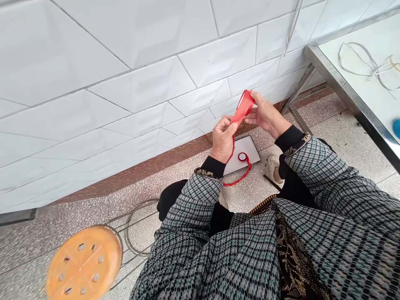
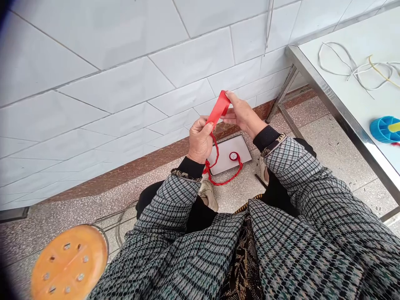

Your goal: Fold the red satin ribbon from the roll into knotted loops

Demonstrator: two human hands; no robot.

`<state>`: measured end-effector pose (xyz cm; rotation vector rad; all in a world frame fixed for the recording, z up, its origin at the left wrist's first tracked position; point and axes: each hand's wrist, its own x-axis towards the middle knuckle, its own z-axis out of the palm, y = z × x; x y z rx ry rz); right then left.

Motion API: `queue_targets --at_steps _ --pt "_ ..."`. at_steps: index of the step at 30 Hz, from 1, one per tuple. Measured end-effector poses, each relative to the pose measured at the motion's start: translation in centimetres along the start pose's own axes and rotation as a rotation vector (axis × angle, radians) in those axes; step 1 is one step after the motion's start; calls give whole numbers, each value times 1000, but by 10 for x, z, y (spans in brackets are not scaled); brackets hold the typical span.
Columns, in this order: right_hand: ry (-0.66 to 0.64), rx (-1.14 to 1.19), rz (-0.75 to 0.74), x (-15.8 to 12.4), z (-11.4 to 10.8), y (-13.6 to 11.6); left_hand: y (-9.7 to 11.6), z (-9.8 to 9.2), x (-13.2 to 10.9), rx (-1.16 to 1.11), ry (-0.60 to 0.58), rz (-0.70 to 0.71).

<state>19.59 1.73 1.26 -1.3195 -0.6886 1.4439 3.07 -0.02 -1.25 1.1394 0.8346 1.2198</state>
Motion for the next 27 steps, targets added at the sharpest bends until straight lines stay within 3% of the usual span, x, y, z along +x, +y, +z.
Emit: queue_targets --at_steps 4,10,12,16,18,27 --pt "22 57 46 -1 1 -1 -3 0 2 -34 39 -16" --pt "64 161 116 -8 7 -5 -24 -9 5 -88 -32 -131" --pt "60 170 117 -10 8 -6 -29 -12 6 -2 -48 -53" --pt "77 169 130 -10 9 -7 -30 -18 9 172 -27 233" --pt "84 161 142 -9 10 -6 -28 -20 9 187 -5 289" --pt "63 173 172 -11 11 -9 -25 -14 3 150 -28 38"
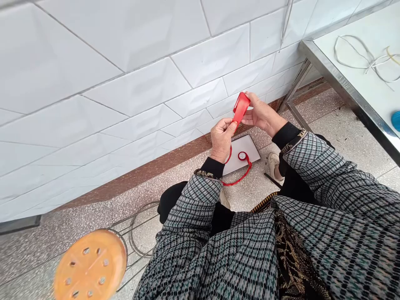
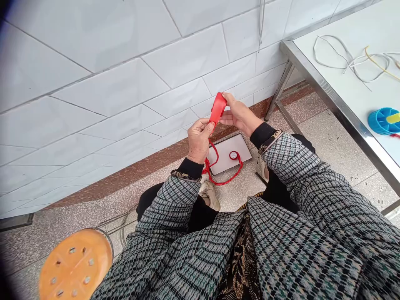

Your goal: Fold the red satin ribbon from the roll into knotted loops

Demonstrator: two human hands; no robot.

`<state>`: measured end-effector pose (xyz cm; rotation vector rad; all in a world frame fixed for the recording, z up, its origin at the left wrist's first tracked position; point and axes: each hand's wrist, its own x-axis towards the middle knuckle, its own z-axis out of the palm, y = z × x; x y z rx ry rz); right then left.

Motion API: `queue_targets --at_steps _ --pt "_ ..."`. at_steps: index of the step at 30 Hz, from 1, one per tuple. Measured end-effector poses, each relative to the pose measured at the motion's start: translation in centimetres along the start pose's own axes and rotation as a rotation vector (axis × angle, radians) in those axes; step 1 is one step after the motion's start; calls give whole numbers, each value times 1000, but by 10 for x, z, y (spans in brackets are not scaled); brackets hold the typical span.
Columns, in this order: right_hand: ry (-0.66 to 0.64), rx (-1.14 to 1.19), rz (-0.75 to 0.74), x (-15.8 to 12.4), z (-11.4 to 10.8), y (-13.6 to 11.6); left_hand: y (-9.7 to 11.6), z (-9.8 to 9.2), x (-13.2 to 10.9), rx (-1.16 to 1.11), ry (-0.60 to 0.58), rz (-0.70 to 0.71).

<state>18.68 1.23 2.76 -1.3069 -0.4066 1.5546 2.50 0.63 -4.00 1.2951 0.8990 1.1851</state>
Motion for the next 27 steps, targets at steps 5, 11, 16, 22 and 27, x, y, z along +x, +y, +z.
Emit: queue_targets --at_steps 5,11,16,22,27 --pt "-14 37 34 1 0 0 2 -7 1 105 -80 47" --pt "-83 0 152 -4 1 -5 7 -15 2 180 -125 114" --pt "-192 -84 258 -12 4 -8 8 -25 11 406 -175 171" --pt "-276 -147 266 -13 2 -8 9 -31 15 480 -141 289" --pt "-328 -181 184 -17 2 -8 -1 -28 13 248 -126 88"
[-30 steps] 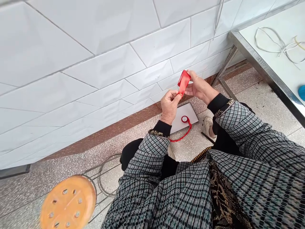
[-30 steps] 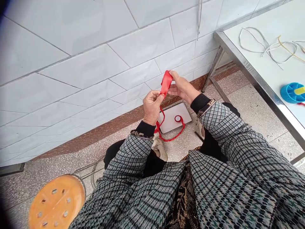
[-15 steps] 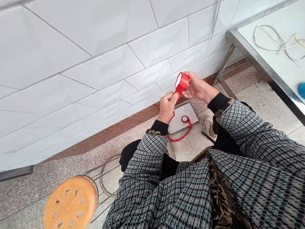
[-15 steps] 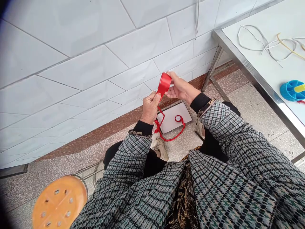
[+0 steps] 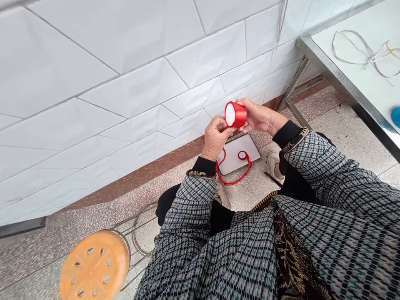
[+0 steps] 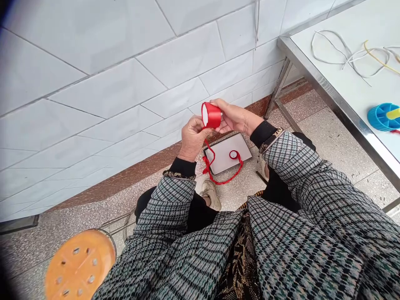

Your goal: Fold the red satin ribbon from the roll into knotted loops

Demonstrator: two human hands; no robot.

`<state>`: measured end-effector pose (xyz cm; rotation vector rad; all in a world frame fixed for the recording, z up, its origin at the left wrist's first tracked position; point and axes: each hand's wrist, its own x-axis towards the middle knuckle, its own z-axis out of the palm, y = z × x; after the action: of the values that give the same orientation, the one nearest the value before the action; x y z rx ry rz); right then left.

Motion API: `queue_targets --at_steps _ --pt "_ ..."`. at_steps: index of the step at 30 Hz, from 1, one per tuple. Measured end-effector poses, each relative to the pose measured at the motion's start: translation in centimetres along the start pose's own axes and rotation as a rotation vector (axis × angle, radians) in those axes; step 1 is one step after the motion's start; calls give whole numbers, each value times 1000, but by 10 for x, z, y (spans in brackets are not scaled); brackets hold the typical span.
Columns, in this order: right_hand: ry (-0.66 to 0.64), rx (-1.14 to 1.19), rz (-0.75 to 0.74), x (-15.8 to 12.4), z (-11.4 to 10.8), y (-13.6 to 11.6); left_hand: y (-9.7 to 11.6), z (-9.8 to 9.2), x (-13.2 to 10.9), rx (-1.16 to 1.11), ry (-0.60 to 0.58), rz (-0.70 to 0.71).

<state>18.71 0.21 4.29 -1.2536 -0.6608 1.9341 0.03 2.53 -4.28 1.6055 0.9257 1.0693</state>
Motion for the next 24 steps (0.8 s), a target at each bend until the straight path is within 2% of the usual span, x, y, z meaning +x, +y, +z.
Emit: queue_targets --at_steps 4,8,12,17,24 --pt "20 -14 -37 -2 -1 3 4 1 -4 -157 -30 -130" --pt "29 -63 -10 -1 -2 6 15 -4 -7 -182 -94 -195" --pt "-2 -89 22 0 -1 7 16 -9 -8 -179 -160 -183" --pt "-40 -164 31 -9 3 4 8 -11 -7 -206 -136 -181" --pt "14 -125 -310 -20 5 4 4 -10 -4 -377 -173 -274"
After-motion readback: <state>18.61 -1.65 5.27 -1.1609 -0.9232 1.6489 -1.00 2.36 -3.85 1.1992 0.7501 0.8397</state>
